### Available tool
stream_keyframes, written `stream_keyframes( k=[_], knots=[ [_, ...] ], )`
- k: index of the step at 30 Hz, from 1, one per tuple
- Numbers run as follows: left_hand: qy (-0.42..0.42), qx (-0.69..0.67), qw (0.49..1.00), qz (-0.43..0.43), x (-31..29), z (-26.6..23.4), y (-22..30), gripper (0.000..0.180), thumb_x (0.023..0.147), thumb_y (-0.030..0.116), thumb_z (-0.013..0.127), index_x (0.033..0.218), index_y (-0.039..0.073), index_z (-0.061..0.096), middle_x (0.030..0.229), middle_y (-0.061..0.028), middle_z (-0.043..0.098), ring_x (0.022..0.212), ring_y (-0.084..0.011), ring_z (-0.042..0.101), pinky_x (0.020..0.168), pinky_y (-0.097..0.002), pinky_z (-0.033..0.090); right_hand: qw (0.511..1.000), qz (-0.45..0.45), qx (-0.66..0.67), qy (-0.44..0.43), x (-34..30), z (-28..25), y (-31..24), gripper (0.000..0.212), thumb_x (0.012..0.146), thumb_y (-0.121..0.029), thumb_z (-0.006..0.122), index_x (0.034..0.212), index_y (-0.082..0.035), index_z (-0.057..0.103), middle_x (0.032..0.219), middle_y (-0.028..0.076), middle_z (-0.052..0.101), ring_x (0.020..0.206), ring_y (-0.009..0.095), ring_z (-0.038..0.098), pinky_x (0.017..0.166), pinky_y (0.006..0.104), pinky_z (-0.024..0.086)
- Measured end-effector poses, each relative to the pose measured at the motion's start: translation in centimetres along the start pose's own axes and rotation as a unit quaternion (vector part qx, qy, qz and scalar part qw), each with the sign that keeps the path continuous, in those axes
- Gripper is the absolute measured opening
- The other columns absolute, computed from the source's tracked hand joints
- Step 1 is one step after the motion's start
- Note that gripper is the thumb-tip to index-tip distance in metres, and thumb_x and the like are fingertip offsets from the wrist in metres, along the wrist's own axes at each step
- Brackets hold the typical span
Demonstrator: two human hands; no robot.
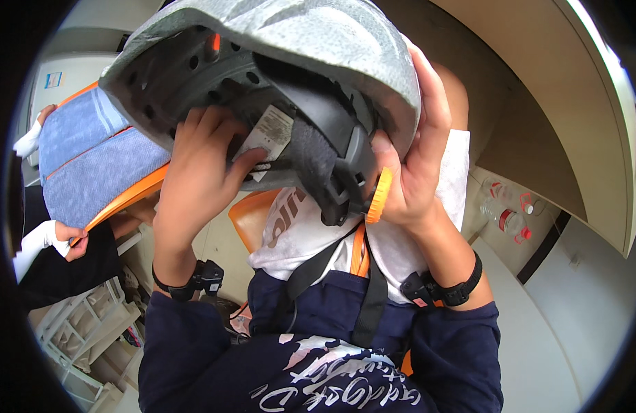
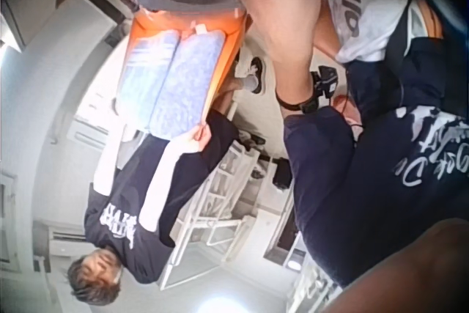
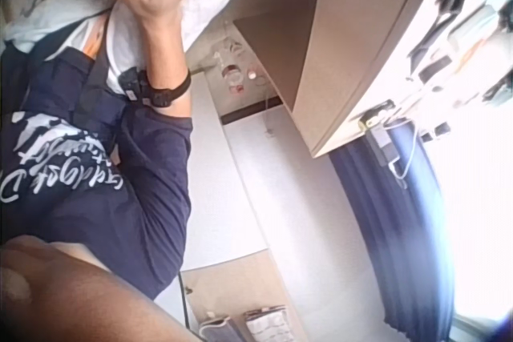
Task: The person reattaches internal padding and straps to a bicycle helmet by hand while seated at a desk, receiving parts from another person.
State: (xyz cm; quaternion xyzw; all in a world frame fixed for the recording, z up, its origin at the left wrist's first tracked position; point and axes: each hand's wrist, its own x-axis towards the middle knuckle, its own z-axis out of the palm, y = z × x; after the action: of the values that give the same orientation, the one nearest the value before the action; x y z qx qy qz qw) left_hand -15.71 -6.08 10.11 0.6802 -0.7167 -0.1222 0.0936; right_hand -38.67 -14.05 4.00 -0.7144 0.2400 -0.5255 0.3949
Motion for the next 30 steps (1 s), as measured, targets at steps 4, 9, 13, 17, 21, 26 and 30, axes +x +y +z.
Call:
stream_keyframes(
  k=[4, 9, 13, 17, 21, 26, 30],
  knots=[
    [0.014, 0.087, 0.995, 0.042, 0.4, 0.9, 0.2, 0.034, 0.071, 0.029, 0.077, 0.082, 0.0, 0.063, 0.092, -0.0127, 0.055, 0.095, -0.0312, 0.051, 0.081, -0.0399, 0.039, 1.0, -0.007, 0.02, -0.009, -0.1, 0.4, 0.4, 0.073, 0.077, 0.005, 0.042, 0.146, 0.006, 0.019, 0.149, 0.032, 0.026, 0.139, 0.04, 0.031, 0.115, 0.0487, 0.024],
    [0.047, 0.066, 0.995, 0.067, 0.1, 1.9, -1.0, 0.026, 0.071, 0.025, 0.076, 0.079, 0.004, 0.062, 0.092, -0.0107, 0.055, 0.095, -0.0302, 0.052, 0.081, -0.0396, 0.038, 0.998, -0.043, 0.029, -0.019, 0.3, 0.4, 0.7, 0.078, 0.07, 0.006, 0.045, 0.145, 0.006, 0.024, 0.148, 0.034, 0.027, 0.139, 0.042, 0.031, 0.115, 0.0497, 0.023],
    [0.024, -0.002, 0.999, 0.032, 0.2, 2.2, -1.5, 0.017, 0.075, 0.017, 0.072, 0.079, 0.005, 0.061, 0.087, -0.01, 0.057, 0.092, -0.03, 0.052, 0.081, -0.04, 0.039, 0.998, -0.049, 0.026, -0.025, 0.1, 0.5, 0.8, 0.079, 0.069, 0.008, 0.043, 0.145, 0.005, 0.021, 0.149, 0.034, 0.025, 0.139, 0.041, 0.031, 0.115, 0.0489, 0.023],
    [-0.011, -0.113, 0.993, -0.013, 0.3, 1.5, -1.7, 0.014, 0.081, 0.009, 0.066, 0.087, -0.001, 0.058, 0.085, -0.0173, 0.058, 0.089, -0.0356, 0.054, 0.078, -0.0416, 0.043, 0.999, 0.002, -0.013, -0.031, 0.2, 0.1, 0.2, 0.079, 0.079, 0.003, 0.055, 0.148, -0.002, 0.019, 0.15, 0.023, 0.027, 0.138, 0.034, 0.034, 0.114, 0.0463, 0.027],
    [-0.027, -0.124, 0.992, -0.023, 0.6, 1.3, -1.4, 0.014, 0.082, 0.009, 0.065, 0.088, -0.001, 0.058, 0.087, -0.0172, 0.059, 0.088, -0.0365, 0.054, 0.078, -0.0425, 0.044, 0.999, 0.032, 0.029, -0.01, 0.1, 0.3, 0.1, 0.075, 0.076, 0.01, 0.04, 0.147, 0.005, 0.017, 0.151, 0.028, 0.025, 0.14, 0.036, 0.031, 0.116, 0.0456, 0.023],
    [0.004, -0.133, 0.991, -0.035, 0.4, 1.5, -1.4, 0.01, 0.083, 0.008, 0.062, 0.088, 0.001, 0.057, 0.082, -0.0197, 0.058, 0.09, -0.0385, 0.054, 0.079, -0.0466, 0.042, 0.999, 0.003, -0.014, -0.031, 0.4, 0.1, -0.3, 0.07, 0.082, 0.009, 0.037, 0.149, 0.005, 0.016, 0.15, 0.023, 0.028, 0.138, 0.031, 0.036, 0.115, 0.0413, 0.028],
    [0.007, -0.132, 0.991, -0.03, 0.5, 1.6, -1.7, 0.01, 0.083, 0.007, 0.061, 0.09, 0.0, 0.058, 0.082, -0.0202, 0.058, 0.09, -0.0385, 0.055, 0.079, -0.0464, 0.043, 0.999, 0.04, 0.012, -0.032, 0.3, -0.1, -0.2, 0.085, 0.086, -0.015, 0.067, 0.151, 0.0, 0.014, 0.153, 0.015, 0.027, 0.139, 0.026, 0.032, 0.115, 0.0382, 0.022]
  ],
)
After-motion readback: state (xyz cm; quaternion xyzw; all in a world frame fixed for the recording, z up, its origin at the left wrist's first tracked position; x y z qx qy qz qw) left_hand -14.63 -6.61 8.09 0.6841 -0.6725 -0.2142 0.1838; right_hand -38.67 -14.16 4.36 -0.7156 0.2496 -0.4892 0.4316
